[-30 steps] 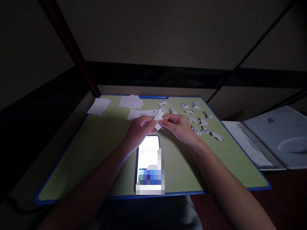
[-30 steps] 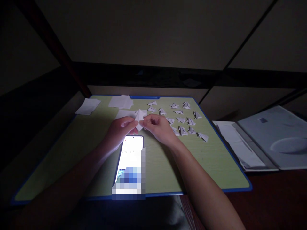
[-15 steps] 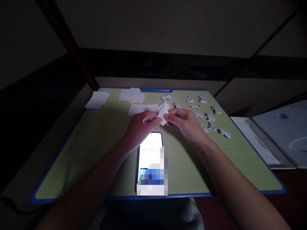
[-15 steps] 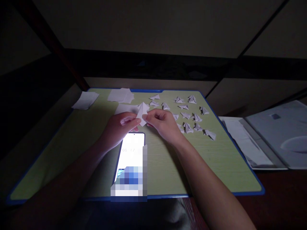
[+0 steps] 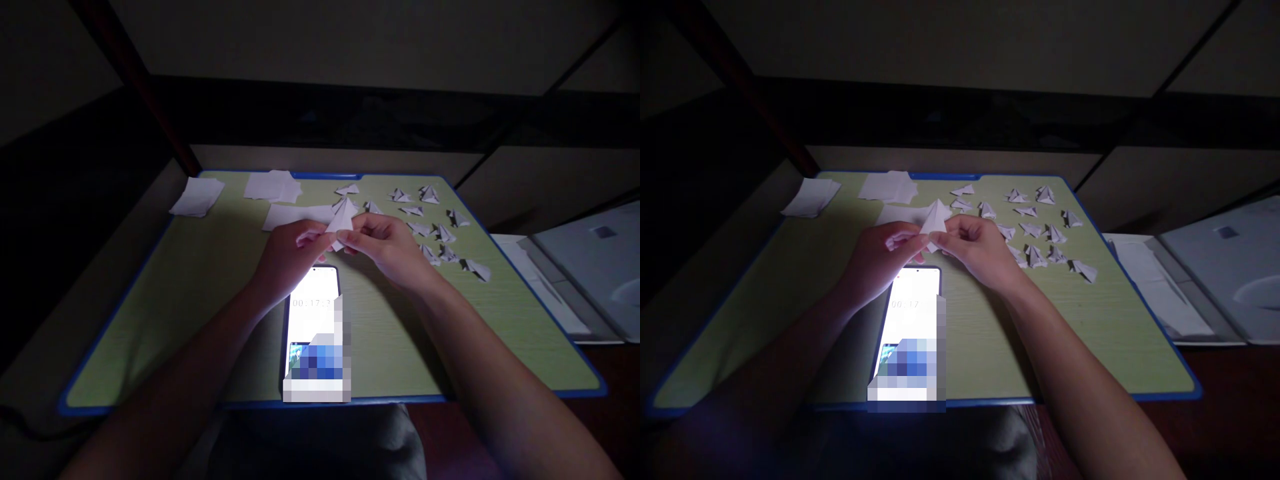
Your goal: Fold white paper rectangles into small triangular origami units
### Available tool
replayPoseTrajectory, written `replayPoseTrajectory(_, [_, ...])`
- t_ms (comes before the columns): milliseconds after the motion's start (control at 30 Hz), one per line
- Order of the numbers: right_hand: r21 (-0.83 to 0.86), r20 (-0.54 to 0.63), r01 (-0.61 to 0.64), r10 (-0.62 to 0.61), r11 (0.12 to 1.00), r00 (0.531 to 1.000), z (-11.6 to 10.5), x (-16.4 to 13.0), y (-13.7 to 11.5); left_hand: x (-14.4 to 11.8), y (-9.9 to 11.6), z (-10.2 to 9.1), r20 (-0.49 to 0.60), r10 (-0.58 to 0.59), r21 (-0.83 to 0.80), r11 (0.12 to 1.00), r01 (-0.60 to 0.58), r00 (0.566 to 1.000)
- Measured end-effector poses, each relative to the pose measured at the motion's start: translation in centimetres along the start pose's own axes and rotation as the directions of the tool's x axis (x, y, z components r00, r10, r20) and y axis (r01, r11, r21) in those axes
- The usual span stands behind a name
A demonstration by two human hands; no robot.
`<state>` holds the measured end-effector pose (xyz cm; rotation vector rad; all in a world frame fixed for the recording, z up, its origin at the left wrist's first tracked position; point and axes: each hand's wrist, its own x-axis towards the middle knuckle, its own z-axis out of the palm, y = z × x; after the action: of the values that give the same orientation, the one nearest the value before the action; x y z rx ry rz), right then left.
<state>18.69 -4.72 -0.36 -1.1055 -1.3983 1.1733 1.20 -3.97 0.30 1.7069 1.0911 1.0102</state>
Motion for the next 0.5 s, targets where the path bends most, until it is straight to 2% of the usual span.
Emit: replayPoseTrajectory(500, [0.044, 0.016, -0.001, 0.001, 0.999, 1.000, -0.07, 0.13, -0.47, -0.06, 0.10, 0.21, -0.015, 0.054, 0.044, 0.998, -0.053, 0.998])
